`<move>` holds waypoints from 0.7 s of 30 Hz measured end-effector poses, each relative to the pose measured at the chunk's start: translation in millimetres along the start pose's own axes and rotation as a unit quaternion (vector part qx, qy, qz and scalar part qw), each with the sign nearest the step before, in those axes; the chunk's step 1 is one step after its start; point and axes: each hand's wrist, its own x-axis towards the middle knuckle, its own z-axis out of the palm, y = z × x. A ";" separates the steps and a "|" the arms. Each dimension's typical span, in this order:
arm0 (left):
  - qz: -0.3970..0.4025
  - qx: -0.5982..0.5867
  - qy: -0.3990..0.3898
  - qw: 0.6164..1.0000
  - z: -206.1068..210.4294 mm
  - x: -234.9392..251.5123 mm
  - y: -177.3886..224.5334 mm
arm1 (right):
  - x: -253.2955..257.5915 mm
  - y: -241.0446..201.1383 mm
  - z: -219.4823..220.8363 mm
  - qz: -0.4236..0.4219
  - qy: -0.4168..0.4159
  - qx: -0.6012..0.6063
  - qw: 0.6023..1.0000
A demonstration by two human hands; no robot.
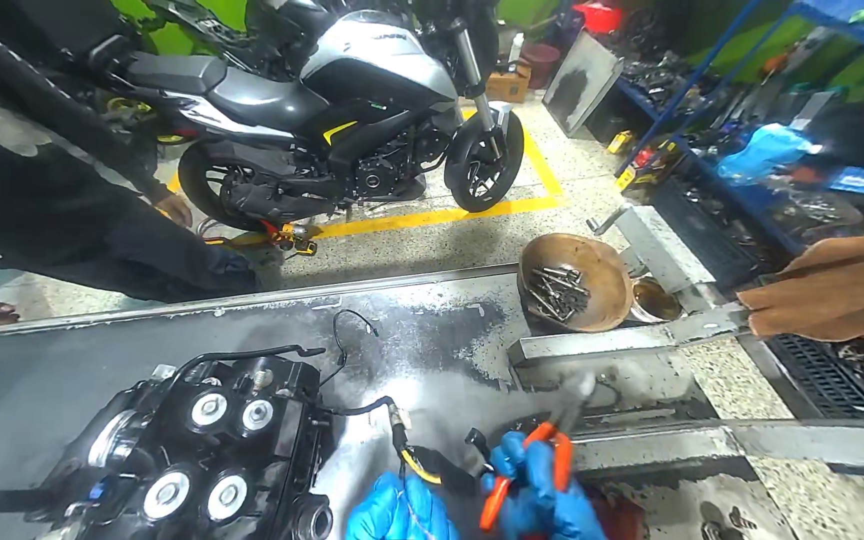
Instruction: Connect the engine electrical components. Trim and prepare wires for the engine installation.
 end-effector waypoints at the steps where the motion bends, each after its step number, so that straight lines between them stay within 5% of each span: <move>1: 0.015 0.025 -0.004 1.000 1.2 3.4 3.0 | 9.8 20.9 -17.4 -0.112 -0.051 0.079 0.989; 7: 0.055 0.188 -0.046 0.979 -5.4 3.3 9.6 | -8.7 19.9 -31.2 -0.235 -0.182 -0.192 0.935; 21: 0.055 0.296 -0.047 0.952 -12.0 -9.2 13.4 | -4.6 21.4 -38.1 -0.250 -0.198 -0.487 0.813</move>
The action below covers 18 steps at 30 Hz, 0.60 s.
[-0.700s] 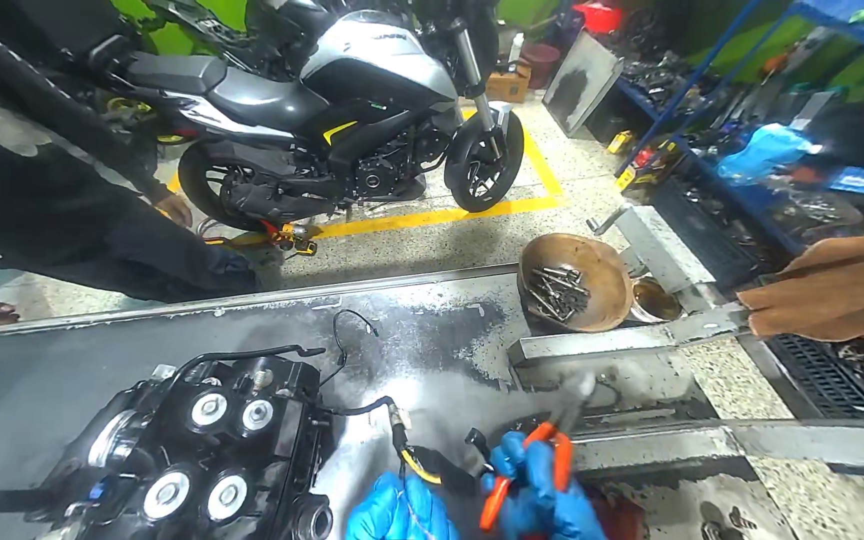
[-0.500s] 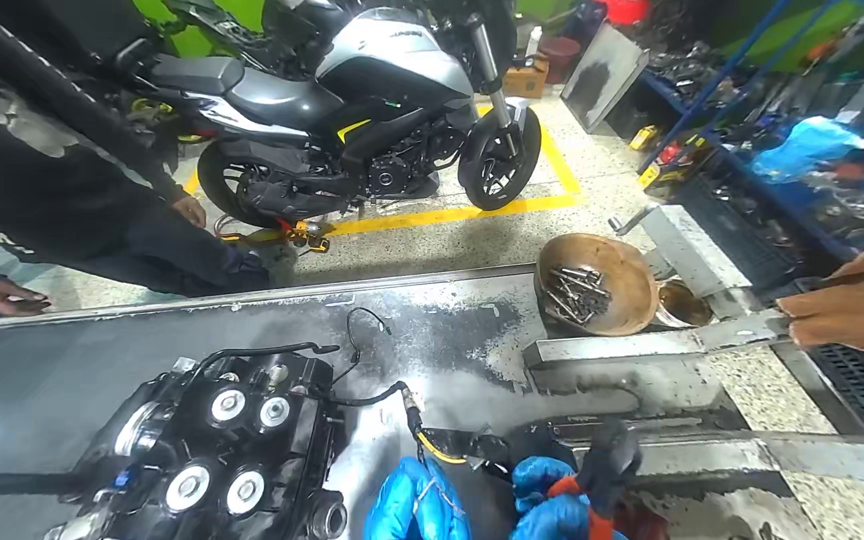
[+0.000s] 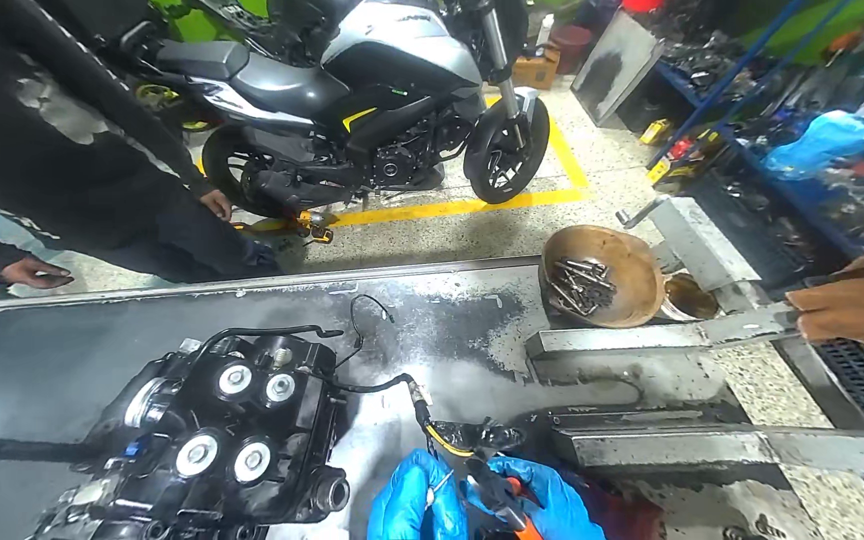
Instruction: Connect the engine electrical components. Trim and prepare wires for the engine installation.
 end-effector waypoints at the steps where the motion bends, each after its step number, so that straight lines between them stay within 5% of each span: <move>1: -0.007 0.010 0.001 1.000 0.8 -1.0 1.2 | 0.7 -1.1 0.1 0.006 -0.012 -0.006 1.000; 12: -0.017 0.104 0.019 0.994 0.1 -6.4 4.9 | 4.8 -13.0 -0.2 0.007 -0.022 -0.123 0.992; 18: -0.045 -0.017 0.094 0.994 21.5 -3.9 0.2 | -2.4 -21.2 15.3 0.052 -0.016 0.070 0.996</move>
